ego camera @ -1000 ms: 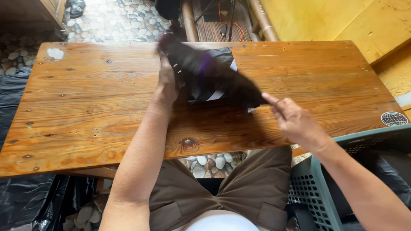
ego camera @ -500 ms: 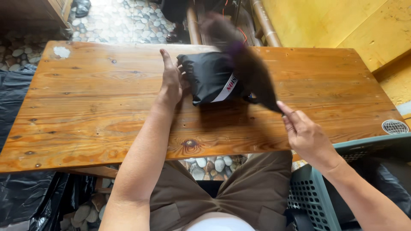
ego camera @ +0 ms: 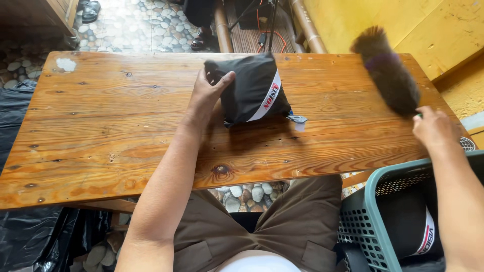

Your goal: The person folds a black plastic sheet around an object on a wooden table, then places the wrapped item into a black zippered pouch and closes it. The person uses a small brush to smooth the plastic during folding.

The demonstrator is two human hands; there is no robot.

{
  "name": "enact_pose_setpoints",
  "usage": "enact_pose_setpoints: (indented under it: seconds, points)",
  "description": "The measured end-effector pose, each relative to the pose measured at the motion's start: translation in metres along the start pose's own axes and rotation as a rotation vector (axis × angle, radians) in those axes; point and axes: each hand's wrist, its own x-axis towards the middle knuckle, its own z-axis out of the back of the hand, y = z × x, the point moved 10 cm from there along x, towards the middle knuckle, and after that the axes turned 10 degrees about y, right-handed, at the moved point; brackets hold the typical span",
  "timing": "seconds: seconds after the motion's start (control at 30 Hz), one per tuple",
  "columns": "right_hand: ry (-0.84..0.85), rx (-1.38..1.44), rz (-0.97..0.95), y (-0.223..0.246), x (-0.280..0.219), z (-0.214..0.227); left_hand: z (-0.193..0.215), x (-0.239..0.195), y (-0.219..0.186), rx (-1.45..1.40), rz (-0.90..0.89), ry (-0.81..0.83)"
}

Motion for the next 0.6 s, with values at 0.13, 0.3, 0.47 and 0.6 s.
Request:
enact_pose_setpoints:
  seconds: [0.13,0.3,0.47,0.6]
  points:
    - [-0.115,-0.020,-0.037,-0.031,0.047,-0.009,-0.034,-0.018,-0.040,-0.005,-0.171,0.275]
    - [-0.069,-0.033,-0.088,-0.033,0.063,-0.016,-0.061,-0.041,-0.048,0.325,-0.297,0.452]
    - [-0.063,0.074,-0.069,-0.028,0.060,-0.017,-0.127,-0.116,-0.094,0.993,-0.778,0.788]
    - [0.038,0.214,-0.034,-0.005,0.034,-0.006,-0.129,-0.154,-0.052,1.450,-0.961,0.939]
